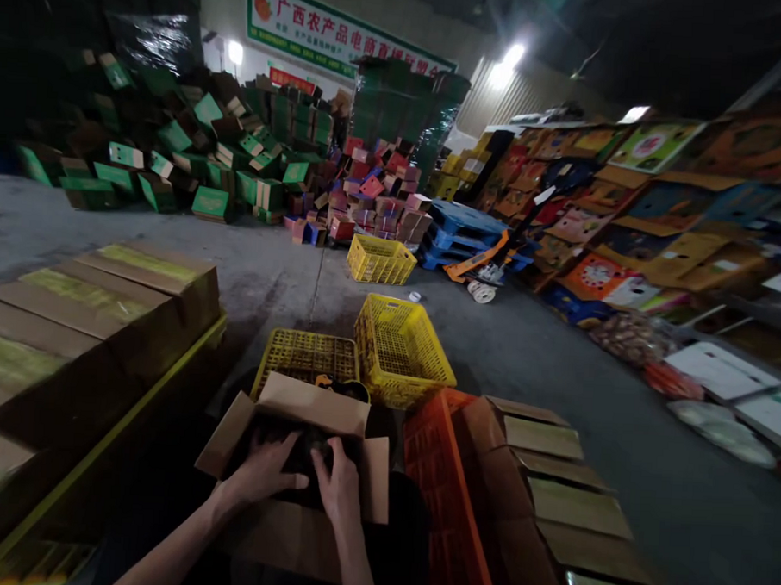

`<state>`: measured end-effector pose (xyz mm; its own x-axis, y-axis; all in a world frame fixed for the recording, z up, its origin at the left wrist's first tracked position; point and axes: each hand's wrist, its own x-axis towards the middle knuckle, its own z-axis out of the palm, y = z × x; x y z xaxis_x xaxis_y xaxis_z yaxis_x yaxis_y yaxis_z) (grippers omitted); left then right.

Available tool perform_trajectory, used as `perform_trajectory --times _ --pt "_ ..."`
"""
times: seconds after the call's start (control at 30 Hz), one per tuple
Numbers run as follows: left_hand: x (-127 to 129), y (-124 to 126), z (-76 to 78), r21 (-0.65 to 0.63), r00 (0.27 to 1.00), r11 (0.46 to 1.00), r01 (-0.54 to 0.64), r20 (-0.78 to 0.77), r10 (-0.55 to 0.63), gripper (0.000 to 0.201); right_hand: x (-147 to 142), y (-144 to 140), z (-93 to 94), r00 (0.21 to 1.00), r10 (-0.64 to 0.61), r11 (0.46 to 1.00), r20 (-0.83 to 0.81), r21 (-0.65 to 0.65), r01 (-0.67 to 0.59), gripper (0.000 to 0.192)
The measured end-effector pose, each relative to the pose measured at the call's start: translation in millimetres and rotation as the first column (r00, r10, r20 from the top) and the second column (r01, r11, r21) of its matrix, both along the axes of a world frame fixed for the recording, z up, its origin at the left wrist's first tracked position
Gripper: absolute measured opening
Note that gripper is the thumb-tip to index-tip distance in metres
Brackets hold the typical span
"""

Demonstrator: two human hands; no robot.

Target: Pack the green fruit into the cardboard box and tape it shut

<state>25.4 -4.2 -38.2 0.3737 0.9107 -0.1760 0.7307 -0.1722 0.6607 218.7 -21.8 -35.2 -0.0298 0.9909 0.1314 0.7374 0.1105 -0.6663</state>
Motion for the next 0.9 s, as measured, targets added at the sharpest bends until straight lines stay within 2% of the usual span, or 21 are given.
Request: perform_trajectory --times 0.1,0.2,0.3,0.43,0.53,0.63,0.73,0.8,0.9 --pt "2.0 0.8 -6.7 -0.029 0.998 0.999 0.017 0.066 -0.015 0.069 2.0 -2.5 7.8 0.991 -0.004 1.000 -0.136 0.025 0.007 0.036" --pt "3.9 1.3 -12.9 -0.007 0.980 0.994 -0.110 0.167 0.109 0.049 4.0 -4.2 12.6 0.980 -0.040 0.999 -0.193 0.028 0.046 0.046" --pt "1.9 -0.2 -14.8 0.024 0.916 0.970 -0.244 0.335 0.222 0.037 6.4 -4.6 15.5 0.971 -0.087 0.995 -0.222 0.034 0.097 0.054" --pt "-2.7 -1.1 -10.2 0.049 0.811 0.903 -0.426 0.463 0.358 0.039 9.6 0.1 20.5 0.957 -0.116 0.991 -0.265 0.029 0.128 0.058" --pt "-0.4 5.9 -3.9 0.117 0.783 0.857 -0.502 0.483 0.393 0.043 10.5 9.0 25.0 0.947 -0.124 0.991 -0.296 0.013 0.134 0.060" --pt "5.2 19.6 3.3 0.177 0.791 0.844 -0.507 0.485 0.374 0.045 12.0 18.7 26.0 0.938 -0.160 0.986 -0.307 0.002 0.169 0.062" --pt "8.3 30.8 9.6 0.174 0.811 0.868 -0.466 0.477 0.339 0.048 16.7 22.6 22.3 0.918 -0.265 0.963 -0.296 -0.032 0.267 0.064" --pt "9.0 33.2 11.8 0.138 0.836 0.914 -0.382 0.473 0.278 0.050 21.1 22.8 19.8 0.908 -0.322 0.945 -0.267 -0.042 0.323 0.064" --pt "12.6 35.2 9.0 0.095 0.886 0.978 -0.185 0.447 0.124 0.057 26.3 29.5 19.3 0.927 -0.282 0.957 -0.247 0.000 0.291 0.050"
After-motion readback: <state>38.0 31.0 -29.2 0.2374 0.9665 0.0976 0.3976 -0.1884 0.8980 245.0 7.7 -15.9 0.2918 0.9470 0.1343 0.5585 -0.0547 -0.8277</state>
